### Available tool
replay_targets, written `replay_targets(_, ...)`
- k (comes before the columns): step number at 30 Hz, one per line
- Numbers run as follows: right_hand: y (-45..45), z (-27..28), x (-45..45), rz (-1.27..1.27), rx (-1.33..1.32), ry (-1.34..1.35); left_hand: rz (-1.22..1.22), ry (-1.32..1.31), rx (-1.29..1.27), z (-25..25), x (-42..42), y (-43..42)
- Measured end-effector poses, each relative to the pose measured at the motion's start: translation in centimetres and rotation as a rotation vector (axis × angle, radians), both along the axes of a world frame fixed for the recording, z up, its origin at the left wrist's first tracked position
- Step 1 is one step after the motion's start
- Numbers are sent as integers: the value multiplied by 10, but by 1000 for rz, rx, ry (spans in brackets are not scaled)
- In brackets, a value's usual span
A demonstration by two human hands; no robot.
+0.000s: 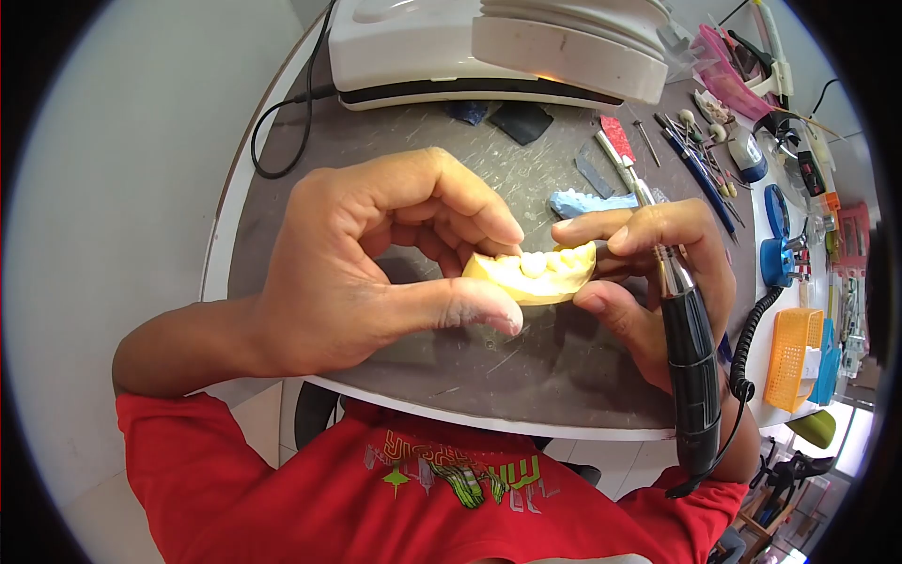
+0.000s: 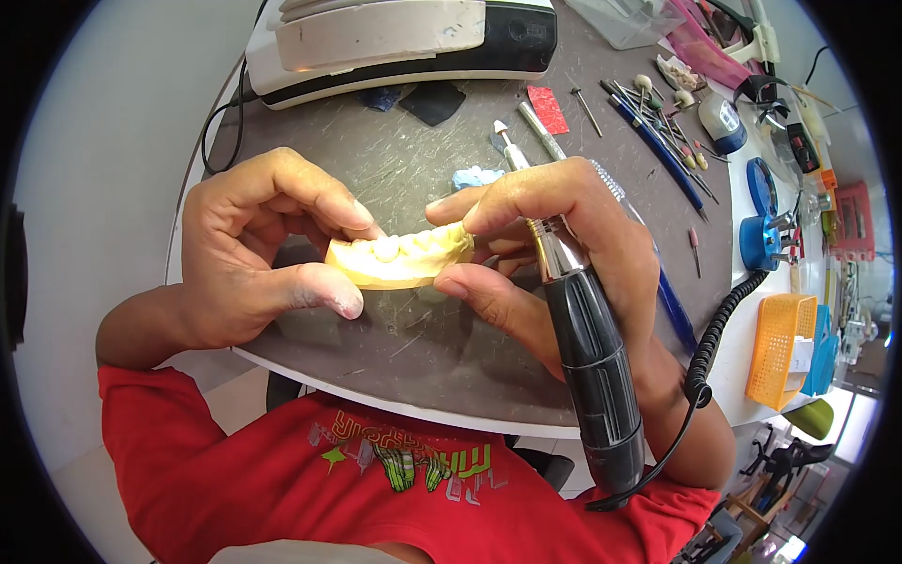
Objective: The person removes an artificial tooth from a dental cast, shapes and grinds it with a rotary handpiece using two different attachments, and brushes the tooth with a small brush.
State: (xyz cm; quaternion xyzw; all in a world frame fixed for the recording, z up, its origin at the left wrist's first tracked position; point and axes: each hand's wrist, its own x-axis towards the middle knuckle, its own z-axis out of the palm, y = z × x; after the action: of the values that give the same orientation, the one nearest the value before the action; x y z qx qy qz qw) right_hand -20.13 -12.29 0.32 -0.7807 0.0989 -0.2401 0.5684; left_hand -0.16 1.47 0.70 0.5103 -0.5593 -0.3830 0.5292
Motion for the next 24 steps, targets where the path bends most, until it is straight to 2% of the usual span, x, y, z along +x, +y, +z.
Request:
replay_targets(3, -2, 0, -1, 49, -53, 0, -10, -18, -37, 0, 0, 0)
replay_targets(18, 0, -1, -2, 31, 36, -12, -32, 23, -87, 0, -3, -1)
replay_targets(24, -5, -3, -1, 4, -96, -30, -24, -94, -109, -2, -4, -1)
